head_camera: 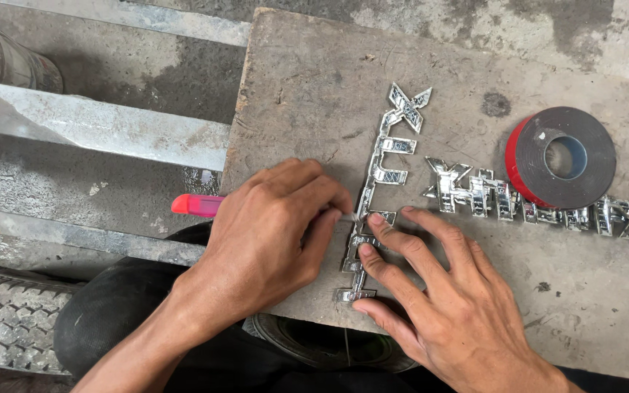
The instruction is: The person assembles small metal letter pieces into the word 'XFINITY' on a wooden board. They use a utility knife to trim and adjust the pieces, then apply red tape to secure the letters in place.
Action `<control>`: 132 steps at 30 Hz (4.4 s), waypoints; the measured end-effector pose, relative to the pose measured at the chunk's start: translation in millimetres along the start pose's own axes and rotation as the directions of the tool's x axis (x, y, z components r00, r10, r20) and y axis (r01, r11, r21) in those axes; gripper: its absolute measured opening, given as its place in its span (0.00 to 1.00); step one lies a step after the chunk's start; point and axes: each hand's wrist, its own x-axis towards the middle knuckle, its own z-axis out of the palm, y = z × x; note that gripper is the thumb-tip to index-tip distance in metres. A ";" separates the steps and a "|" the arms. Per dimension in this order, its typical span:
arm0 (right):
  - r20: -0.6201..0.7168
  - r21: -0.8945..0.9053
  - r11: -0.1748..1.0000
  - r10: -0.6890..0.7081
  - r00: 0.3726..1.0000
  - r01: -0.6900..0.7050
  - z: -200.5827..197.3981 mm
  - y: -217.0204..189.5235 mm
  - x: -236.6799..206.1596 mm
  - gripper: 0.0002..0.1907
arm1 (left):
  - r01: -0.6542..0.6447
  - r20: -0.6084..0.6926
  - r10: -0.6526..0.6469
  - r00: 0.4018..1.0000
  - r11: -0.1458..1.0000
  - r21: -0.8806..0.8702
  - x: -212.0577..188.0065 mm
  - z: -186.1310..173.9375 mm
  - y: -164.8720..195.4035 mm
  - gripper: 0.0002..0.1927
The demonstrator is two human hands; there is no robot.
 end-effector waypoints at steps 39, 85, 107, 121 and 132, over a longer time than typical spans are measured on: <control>-0.001 0.032 0.999 0.008 1.000 -0.008 4.9 0.2 -6.7 0.27 | -0.024 -0.050 0.027 0.998 0.998 0.063 -4.0 6.2 2.9 0.03; -0.015 0.030 1.000 0.005 1.000 -0.004 2.2 0.8 -5.1 0.26 | -0.062 0.086 0.056 0.995 0.996 0.070 1.0 1.7 1.7 0.03; -0.004 0.025 1.000 0.007 1.000 -0.007 -0.7 -0.8 -1.9 0.26 | -0.051 0.107 0.046 0.993 0.998 0.047 3.5 -1.5 2.1 0.03; -0.010 0.022 1.000 0.007 1.000 -0.007 1.3 -0.9 -6.6 0.27 | -0.068 0.047 0.063 0.997 0.991 0.112 -1.7 5.8 3.8 0.03; -0.014 0.028 1.000 -0.001 1.000 0.001 1.6 0.5 -6.9 0.26 | -0.016 0.010 0.016 1.000 0.997 0.076 -1.3 6.5 6.2 0.04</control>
